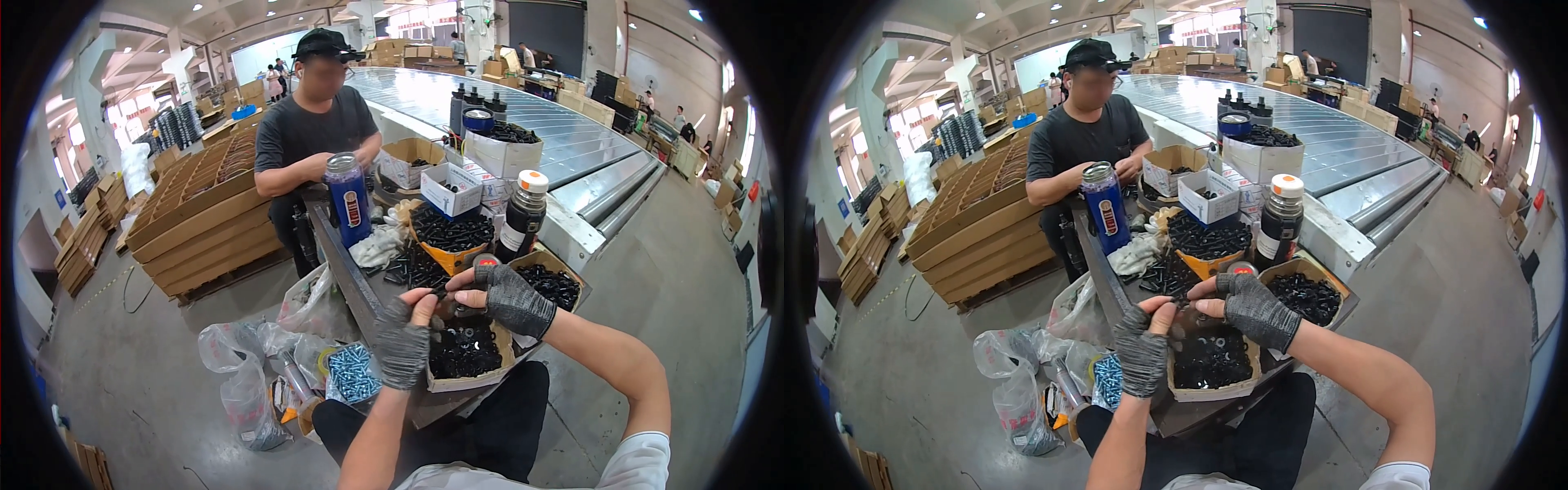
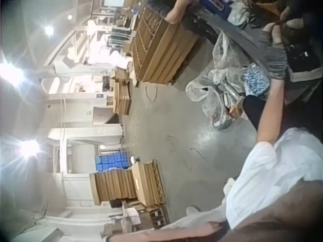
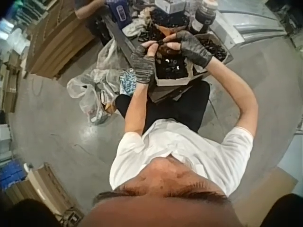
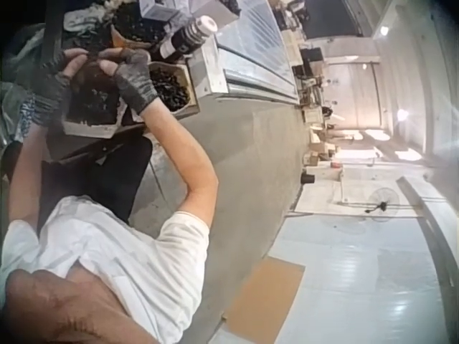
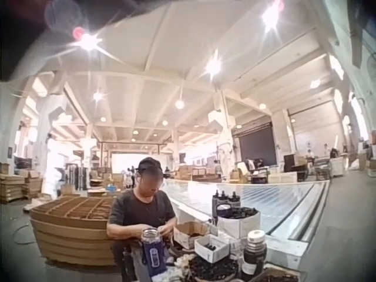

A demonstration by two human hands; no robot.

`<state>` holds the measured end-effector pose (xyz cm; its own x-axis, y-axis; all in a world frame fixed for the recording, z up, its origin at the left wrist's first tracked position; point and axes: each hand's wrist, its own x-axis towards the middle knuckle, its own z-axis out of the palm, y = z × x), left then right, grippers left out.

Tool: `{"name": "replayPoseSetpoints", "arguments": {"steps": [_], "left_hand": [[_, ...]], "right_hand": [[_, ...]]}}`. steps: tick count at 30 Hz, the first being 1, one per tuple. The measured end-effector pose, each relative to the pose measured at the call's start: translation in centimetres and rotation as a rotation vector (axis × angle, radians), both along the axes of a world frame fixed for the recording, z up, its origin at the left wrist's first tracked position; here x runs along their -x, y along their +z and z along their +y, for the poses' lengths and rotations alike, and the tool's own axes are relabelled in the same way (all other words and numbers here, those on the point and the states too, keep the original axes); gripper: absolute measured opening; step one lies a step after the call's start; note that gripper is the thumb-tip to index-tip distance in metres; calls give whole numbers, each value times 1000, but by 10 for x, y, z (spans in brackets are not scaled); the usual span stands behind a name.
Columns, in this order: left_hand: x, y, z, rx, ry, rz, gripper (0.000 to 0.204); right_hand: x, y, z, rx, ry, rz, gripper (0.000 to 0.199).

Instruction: Assembling small black plastic components by hand at a workbench.

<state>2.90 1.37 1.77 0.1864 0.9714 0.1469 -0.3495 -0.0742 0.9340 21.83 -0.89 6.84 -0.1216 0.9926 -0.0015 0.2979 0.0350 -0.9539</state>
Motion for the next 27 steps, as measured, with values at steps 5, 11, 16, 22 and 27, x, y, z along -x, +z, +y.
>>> {"name": "replayPoseSetpoints", "arguments": {"steps": [5,11,16,22,27], "left_hand": [[19,-1,10,-43,-146,94,21],[31,7,13,2,-390,47,28],[26,13,10,-32,-387,144,24],[23,11,8,-10,-362,144,21],[25,8,9,-23,-333,95,19]], "right_hand": [[-6,-8,-6,251,61,437,44],[-10,-6,-11,112,42,324,44],[-1,4,-10,24,1,153,42],[4,-1,-5,75,-33,339,37],[-1,1,-9,22,24,221,31]]}}
